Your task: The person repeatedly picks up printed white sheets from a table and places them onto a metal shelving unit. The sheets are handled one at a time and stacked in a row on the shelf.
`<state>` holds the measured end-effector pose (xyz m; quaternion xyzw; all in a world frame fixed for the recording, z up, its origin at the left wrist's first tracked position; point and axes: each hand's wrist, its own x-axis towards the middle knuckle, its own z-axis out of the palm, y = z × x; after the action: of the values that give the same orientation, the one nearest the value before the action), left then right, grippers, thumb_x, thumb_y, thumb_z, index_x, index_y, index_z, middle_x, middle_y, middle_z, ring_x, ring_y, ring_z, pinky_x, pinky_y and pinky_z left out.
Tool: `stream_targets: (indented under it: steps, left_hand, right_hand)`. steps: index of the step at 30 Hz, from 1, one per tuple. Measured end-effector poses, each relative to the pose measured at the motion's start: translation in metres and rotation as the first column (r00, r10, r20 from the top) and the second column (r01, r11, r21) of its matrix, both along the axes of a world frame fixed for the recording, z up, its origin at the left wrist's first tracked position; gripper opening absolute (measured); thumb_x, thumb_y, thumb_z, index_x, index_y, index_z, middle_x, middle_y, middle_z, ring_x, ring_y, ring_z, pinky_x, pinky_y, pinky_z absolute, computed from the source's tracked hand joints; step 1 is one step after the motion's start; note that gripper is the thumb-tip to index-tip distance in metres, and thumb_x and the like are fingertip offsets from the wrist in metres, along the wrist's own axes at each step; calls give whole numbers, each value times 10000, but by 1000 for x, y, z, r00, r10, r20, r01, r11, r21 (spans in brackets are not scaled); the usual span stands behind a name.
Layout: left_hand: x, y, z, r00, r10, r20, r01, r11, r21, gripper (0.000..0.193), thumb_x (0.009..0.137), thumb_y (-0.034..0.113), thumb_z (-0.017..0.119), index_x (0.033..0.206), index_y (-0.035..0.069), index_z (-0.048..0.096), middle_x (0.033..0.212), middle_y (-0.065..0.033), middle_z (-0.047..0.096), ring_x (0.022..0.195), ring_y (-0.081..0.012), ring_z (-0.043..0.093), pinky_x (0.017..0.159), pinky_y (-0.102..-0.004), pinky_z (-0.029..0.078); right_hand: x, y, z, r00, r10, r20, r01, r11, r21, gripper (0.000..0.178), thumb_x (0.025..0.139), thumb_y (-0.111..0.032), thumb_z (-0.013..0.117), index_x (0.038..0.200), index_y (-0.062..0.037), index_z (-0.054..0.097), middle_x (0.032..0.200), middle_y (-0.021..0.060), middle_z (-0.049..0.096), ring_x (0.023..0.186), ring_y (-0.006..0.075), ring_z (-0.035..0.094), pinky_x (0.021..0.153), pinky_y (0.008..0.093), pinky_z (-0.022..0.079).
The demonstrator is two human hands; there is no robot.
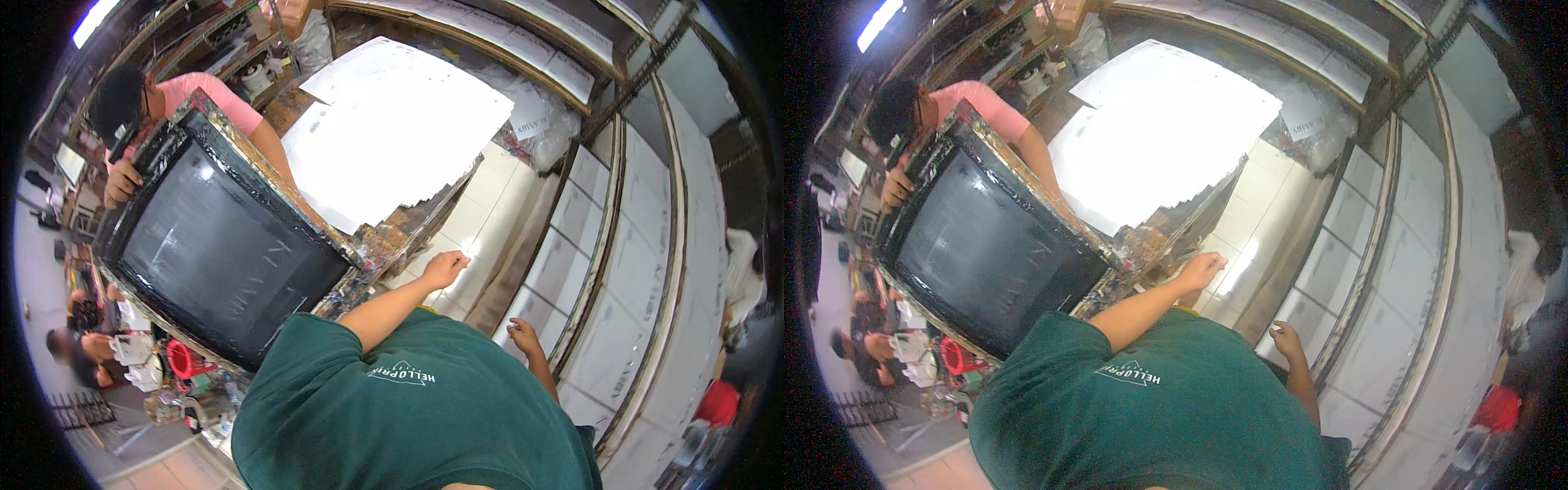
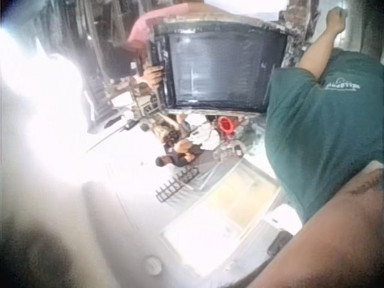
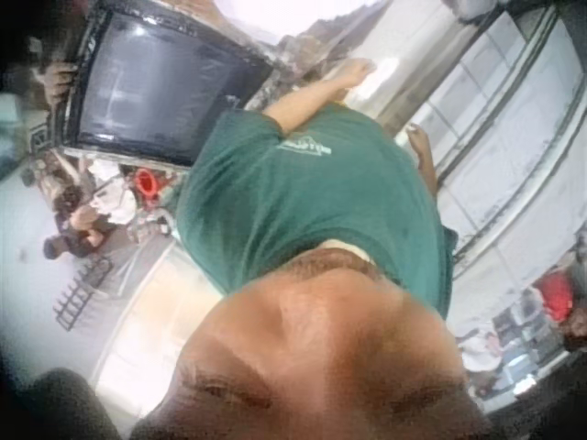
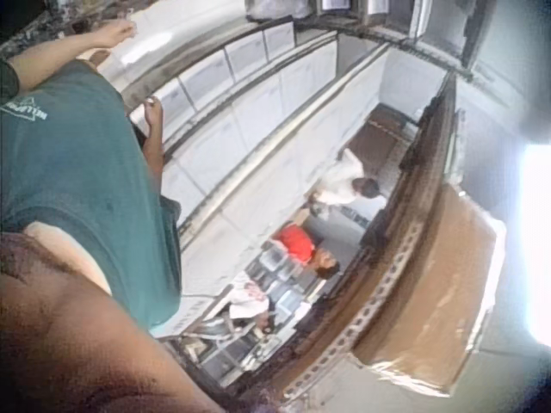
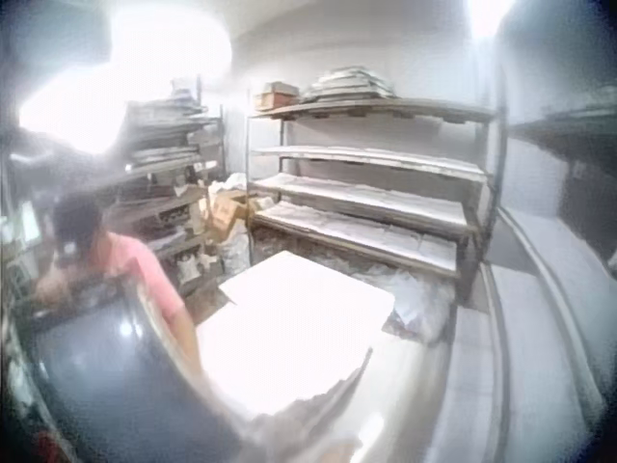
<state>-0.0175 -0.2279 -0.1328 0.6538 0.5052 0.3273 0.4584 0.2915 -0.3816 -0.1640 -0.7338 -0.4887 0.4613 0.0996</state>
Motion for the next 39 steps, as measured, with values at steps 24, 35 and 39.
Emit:
stream_targets:
  steps: [24, 35, 39]
  left_hand:
    - [-112, 299, 101, 540, 552, -635, -489, 820, 297, 419, 733, 343, 692, 1020, 70, 554, 947, -126, 576, 877, -287, 598, 683, -393, 511]
    - [-118, 348, 54, 515, 479, -711, -474, 850, 230, 91, 724, 34, 605, 808, 29, 640, 851, -146, 653, 826, -262, 653, 688, -334, 542]
    - [-117, 338, 45, 499, 597, -629, -542, 781, 311, 195, 748, 43, 597, 930, 7, 535, 835, -171, 620, 778, -306, 645, 661, -355, 538]
  right_hand:
    - [45, 91, -1, 998, -54, -25, 51, 993, -102, 392, 811, -164, 598, 1159, 7, 545, 961, 168, 634, 888, 214, 603, 792, 321, 464]
    - [32, 109, 28, 1000, 17, 23, -15, 996, -88, 412, 805, -184, 591, 1179, -21, 534, 972, 169, 632, 883, 239, 603, 800, 331, 462]
    - [32, 99, 21, 999, 3, 53, 1, 997, -76, 420, 803, -189, 589, 1186, -28, 530, 967, 161, 634, 893, 236, 600, 805, 333, 458]
